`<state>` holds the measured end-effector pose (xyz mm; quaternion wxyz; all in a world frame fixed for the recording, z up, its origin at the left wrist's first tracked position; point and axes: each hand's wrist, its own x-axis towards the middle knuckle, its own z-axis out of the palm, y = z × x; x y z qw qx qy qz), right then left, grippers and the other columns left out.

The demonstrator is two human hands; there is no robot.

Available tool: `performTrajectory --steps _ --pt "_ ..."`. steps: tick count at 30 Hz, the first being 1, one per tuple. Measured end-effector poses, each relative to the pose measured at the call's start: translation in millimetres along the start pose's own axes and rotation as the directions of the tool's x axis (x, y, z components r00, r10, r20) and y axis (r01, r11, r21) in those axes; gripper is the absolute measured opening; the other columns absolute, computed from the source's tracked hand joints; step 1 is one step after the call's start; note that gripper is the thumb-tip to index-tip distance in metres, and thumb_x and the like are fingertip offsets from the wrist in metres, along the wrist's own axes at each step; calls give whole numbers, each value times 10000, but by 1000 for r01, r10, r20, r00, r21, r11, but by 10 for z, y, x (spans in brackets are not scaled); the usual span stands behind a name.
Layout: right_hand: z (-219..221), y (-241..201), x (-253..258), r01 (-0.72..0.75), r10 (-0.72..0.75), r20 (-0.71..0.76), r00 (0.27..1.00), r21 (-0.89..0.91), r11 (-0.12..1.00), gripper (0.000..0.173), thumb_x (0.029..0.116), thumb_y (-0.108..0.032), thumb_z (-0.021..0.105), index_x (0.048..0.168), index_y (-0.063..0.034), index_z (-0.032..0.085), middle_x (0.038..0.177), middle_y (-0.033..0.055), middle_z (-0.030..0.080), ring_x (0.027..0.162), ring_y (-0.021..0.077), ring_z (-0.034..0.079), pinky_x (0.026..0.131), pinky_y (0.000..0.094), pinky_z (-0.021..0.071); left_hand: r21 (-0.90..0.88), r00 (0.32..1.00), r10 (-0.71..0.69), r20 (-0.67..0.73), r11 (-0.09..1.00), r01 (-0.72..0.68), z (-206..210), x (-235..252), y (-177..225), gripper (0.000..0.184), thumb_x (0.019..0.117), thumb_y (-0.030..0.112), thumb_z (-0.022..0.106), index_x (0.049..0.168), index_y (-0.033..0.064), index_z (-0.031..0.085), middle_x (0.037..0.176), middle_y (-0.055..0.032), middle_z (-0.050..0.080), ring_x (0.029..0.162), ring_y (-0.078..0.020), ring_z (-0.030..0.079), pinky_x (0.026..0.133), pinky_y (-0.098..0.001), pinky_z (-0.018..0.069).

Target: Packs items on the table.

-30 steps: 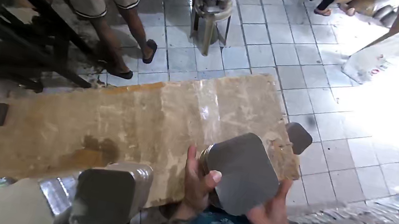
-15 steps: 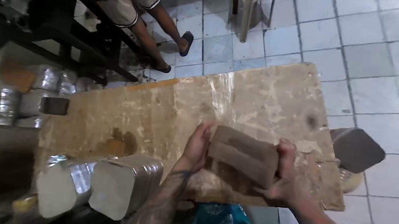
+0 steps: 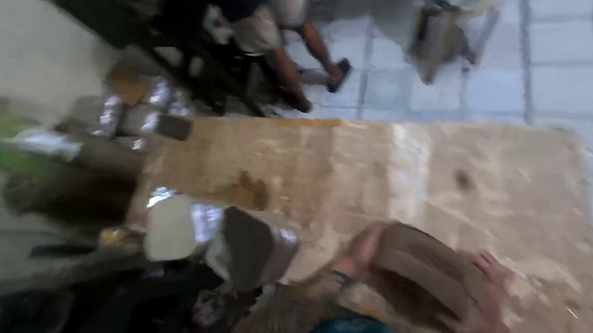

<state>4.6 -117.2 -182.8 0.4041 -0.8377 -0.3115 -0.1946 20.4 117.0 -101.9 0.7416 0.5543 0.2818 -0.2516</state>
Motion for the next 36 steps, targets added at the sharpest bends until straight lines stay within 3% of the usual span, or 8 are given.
performTrajectory --steps 5,7,9,16,20,27,33,36 --pt "-169 -1175 870 -94 41 122 992 473 876 739 853 -552 738 1486 -262 491 1434 -109 568 1333 -22 484 1146 215 376 127 859 469 205 858 -499 -966 -1489 516 697 1111 449 157 1416 -100 461 1321 -133 615 1188 -49 589 1044 -273 490" --pt "155 -1878 1363 -359 134 340 931 788 500 166 944 -431 697 1100 -379 725 1012 -214 729 918 -101 653 817 133 546 208 589 791 168 555 -805 -1600 -1888 559 952 990 699 411 1390 -163 461 1391 -169 598 1295 -83 550 1129 -301 437" --pt "591 -2584 1908 -535 135 522 842 774 339 179 957 -476 628 892 -359 746 823 -197 722 750 -80 660 686 141 562 214 484 868 108 456 -864 -2155 -2237 641 1104 828 743 651 1484 -95 357 1373 -112 614 1231 -92 606 1068 -333 513" --pt "1950 -3577 2901 -805 166 826 539 448 389 664 941 -245 674 1513 -69 385 1210 81 682 1039 169 698 928 361 595 -223 688 700 -192 652 -725 -3842 -2532 602 583 835 368 706 1364 216 515 1071 -8 720 908 -129 722 726 -363 632" --pt "2242 -3832 2919 -834 241 849 470 338 436 247 969 -122 655 1201 -51 613 1006 58 705 897 140 697 836 333 598 -161 741 626 -242 727 -667 -4222 -2505 447 600 862 383 634 1419 236 467 1081 39 705 946 -87 706 753 -328 622" --pt "2525 -3777 2859 -830 275 833 480 329 451 251 955 -60 661 1199 -33 610 996 86 696 850 152 692 804 336 600 -182 757 570 -318 747 -639 -4374 -2206 286 492 911 329 551 1386 209 502 1054 42 712 927 -74 701 750 -307 609" --pt "2679 -3638 2727 -824 317 825 467 276 495 489 929 -48 656 1399 -69 523 1170 119 692 956 192 706 854 374 600 -116 728 635 -257 728 -676 -4492 -1831 37 861 862 423 583 1602 175 221 1338 -4 608 1120 -73 633 908 -340 573" --pt "2656 -3612 2660 -768 400 752 524 214 604 890 841 -246 779 1589 -114 316 1499 190 478 1286 301 562 1019 503 520 -207 708 672 -217 677 -706 -4534 -1828 18 903 833 515 668 1581 207 266 1315 12 629 1104 -83 653 875 -342 596"
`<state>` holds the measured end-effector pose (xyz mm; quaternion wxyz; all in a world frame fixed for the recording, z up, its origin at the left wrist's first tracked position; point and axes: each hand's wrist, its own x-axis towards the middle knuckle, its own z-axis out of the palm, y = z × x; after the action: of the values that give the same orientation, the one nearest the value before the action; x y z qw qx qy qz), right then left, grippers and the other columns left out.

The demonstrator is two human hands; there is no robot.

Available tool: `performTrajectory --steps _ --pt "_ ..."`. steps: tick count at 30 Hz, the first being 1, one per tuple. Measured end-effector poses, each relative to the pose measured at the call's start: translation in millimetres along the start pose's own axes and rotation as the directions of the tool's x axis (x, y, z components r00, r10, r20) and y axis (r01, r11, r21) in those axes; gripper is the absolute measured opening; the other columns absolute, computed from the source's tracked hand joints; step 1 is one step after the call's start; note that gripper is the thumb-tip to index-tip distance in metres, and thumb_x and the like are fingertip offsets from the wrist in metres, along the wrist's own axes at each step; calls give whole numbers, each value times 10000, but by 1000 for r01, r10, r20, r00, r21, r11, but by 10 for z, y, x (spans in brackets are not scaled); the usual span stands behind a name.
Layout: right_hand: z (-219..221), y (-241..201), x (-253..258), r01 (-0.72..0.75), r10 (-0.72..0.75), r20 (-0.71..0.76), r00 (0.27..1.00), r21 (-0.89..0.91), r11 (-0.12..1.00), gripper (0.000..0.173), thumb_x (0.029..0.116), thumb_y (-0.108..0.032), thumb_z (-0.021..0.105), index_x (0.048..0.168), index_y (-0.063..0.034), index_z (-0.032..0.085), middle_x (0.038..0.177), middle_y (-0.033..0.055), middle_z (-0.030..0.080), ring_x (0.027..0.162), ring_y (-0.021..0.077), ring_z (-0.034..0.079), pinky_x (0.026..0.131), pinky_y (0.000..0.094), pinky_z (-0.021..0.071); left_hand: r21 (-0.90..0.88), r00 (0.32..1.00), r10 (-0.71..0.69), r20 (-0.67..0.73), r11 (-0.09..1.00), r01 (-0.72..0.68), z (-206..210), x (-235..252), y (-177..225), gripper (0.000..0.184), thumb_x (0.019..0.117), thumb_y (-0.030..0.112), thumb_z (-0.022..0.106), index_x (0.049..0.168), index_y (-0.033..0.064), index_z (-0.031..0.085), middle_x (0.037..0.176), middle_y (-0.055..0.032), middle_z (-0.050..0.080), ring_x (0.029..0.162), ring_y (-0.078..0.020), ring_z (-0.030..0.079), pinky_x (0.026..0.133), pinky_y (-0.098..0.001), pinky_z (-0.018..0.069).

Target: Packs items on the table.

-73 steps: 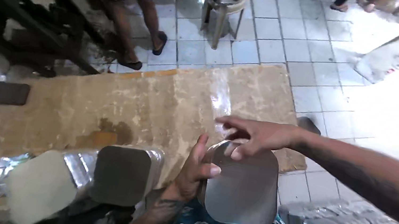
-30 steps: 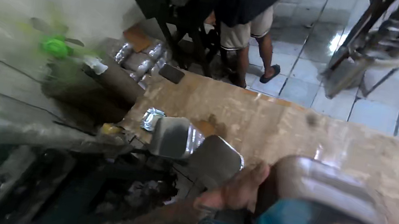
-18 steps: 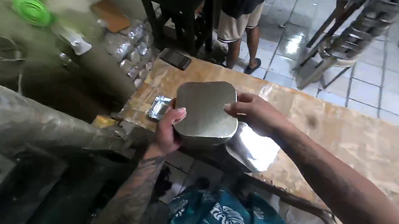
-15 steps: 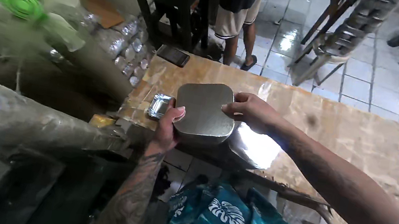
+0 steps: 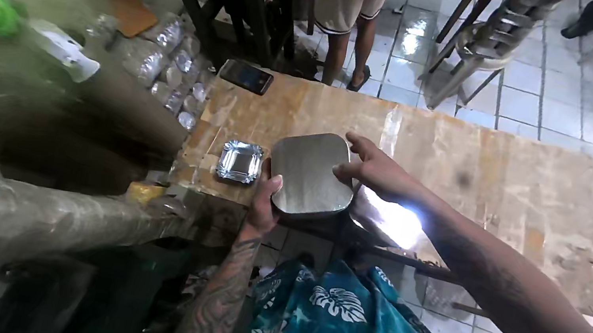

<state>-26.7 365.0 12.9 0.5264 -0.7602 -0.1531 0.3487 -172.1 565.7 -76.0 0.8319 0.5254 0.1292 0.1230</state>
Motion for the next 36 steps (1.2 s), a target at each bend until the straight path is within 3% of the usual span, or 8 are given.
performTrajectory --steps 3,8,11,16,20,27,31,36 --pt "109 300 86 98 -61 -125 990 317 943 1002 916 -543 677 1653 -142 130 1671 153 259 1467 292 401 1129 540 443 -23 998 54 -23 998 -55 53 18 19 956 858 784 560 1576 211 293 1400 8 590 1226 -109 605 972 -385 567" --pt "440 305 122 3 73 -78 994 703 711 869 968 -801 153 1209 -129 650 1052 85 736 1005 211 704 866 487 597 91 984 129 -125 989 -118 192 38 -59 825 992 717 291 1599 159 261 1532 -10 472 1371 -99 480 1129 -388 449" --pt "457 355 168 46 30 -102 994 665 746 913 968 -791 74 1379 -144 570 1210 81 702 1138 199 665 946 479 576 141 975 182 -125 976 -164 143 57 -121 895 974 741 328 1615 127 214 1573 -27 424 1403 -104 447 1154 -384 421" --pt "466 337 140 61 66 -175 982 632 773 939 961 -805 101 1447 -122 525 1312 112 668 1232 234 628 981 508 558 220 957 283 -70 940 -262 61 -3 -94 1128 872 862 416 1630 90 99 1610 -58 378 1433 -115 429 1166 -389 426" --pt "496 339 138 131 -18 -209 978 539 832 894 1000 -747 89 1658 -144 136 1692 106 255 1528 242 320 1195 530 374 209 939 343 -8 919 -333 83 -22 -128 1144 858 867 439 1624 82 115 1599 -54 388 1423 -102 434 1168 -387 420" --pt "493 507 -824 454 -424 -487 764 -60 889 499 1059 -295 484 1427 43 481 1371 225 566 1217 215 598 1012 396 526 288 944 325 -59 911 -295 -324 530 521 721 1046 585 355 1572 96 298 1522 -12 465 1365 -108 473 1112 -393 430" --pt "878 635 -776 171 -100 233 967 -309 936 361 1079 -265 459 1211 -35 705 1107 153 711 1059 267 668 977 497 507 482 959 -156 239 876 22 -104 1403 787 578 1017 467 473 1463 99 481 1319 -17 569 1139 -85 573 958 -315 514" --pt "1028 463 -370 4 70 204 976 -344 939 388 1078 -267 469 1104 44 700 1109 246 688 1100 384 647 974 599 473 531 623 -601 501 782 328 297 1547 670 724 1043 616 135 1188 157 676 991 33 779 875 -51 733 761 -241 612"
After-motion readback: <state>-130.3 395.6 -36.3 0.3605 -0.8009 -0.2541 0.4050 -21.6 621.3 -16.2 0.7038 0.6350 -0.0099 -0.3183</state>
